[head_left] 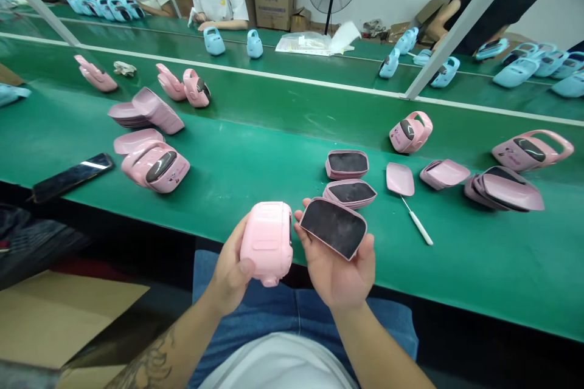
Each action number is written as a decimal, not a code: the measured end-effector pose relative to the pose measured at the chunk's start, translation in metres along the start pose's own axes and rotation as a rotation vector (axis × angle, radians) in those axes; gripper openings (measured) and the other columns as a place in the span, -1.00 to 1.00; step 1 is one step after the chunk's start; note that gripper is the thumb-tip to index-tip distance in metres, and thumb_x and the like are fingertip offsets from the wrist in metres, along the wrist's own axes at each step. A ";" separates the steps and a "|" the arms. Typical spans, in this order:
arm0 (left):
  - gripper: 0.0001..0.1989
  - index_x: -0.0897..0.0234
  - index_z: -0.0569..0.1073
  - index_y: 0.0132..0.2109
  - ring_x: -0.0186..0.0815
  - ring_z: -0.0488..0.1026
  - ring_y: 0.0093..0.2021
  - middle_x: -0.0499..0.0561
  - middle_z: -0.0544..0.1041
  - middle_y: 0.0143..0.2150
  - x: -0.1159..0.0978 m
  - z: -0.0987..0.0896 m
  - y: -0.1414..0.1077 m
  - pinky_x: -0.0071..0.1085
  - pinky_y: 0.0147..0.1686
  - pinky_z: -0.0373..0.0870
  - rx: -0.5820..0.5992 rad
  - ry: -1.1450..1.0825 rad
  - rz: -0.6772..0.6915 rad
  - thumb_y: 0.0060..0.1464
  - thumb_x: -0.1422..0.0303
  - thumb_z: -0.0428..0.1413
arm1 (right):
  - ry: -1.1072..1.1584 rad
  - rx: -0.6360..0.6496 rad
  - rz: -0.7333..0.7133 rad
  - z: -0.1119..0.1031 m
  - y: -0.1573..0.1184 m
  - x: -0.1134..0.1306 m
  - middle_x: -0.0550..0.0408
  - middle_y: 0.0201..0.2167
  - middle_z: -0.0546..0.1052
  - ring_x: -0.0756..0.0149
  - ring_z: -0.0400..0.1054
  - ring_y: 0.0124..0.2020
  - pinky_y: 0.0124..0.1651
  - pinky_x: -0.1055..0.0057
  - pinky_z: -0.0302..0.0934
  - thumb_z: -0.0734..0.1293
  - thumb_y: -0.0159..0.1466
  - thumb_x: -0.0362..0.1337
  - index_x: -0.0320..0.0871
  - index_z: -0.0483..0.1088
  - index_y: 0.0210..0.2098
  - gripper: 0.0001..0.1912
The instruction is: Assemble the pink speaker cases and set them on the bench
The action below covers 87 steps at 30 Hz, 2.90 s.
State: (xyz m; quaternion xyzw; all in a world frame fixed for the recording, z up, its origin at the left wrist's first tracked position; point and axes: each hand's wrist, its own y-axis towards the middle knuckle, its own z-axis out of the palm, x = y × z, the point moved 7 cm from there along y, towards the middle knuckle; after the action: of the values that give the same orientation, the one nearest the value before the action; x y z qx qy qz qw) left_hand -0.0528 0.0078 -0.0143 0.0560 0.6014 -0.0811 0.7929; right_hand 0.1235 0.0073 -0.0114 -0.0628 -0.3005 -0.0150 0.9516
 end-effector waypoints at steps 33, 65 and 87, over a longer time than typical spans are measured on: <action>-0.23 0.14 0.38 0.42 -0.01 0.50 0.13 0.17 0.50 0.26 -0.027 0.024 -0.004 -0.19 0.09 0.54 0.260 0.099 -0.315 0.18 0.00 0.38 | -1.162 0.524 -0.423 -0.014 -0.029 0.006 -0.16 0.62 0.16 -0.23 0.08 0.62 0.58 -0.28 0.12 0.63 0.20 0.08 0.07 -0.04 0.64 0.22; -0.10 0.25 0.40 0.27 -0.21 0.52 -0.03 0.09 0.58 0.07 0.010 0.042 0.000 -0.30 -0.07 0.51 -0.102 -0.207 -0.463 -0.17 0.31 0.60 | -1.412 0.632 -0.450 0.006 -0.038 0.031 -0.26 0.62 0.16 -0.19 0.08 0.63 0.57 -0.24 0.17 0.56 0.31 0.10 0.00 -0.08 0.65 0.15; -0.10 0.18 0.42 0.26 -0.15 0.54 -0.02 0.07 0.59 0.06 0.010 0.045 -0.003 -0.25 -0.04 0.52 -0.139 -0.273 -0.496 -0.22 0.36 0.61 | -1.514 0.662 -0.459 0.008 -0.040 0.036 -0.31 0.61 0.16 -0.21 0.11 0.61 0.53 -0.28 0.21 0.53 0.36 0.05 0.01 -0.19 0.67 0.15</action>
State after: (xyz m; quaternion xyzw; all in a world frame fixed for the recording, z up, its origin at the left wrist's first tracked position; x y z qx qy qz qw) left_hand -0.0083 -0.0044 -0.0115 -0.1587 0.4887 -0.2376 0.8244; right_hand 0.1458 -0.0312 0.0205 0.2876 -0.8491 -0.0728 0.4371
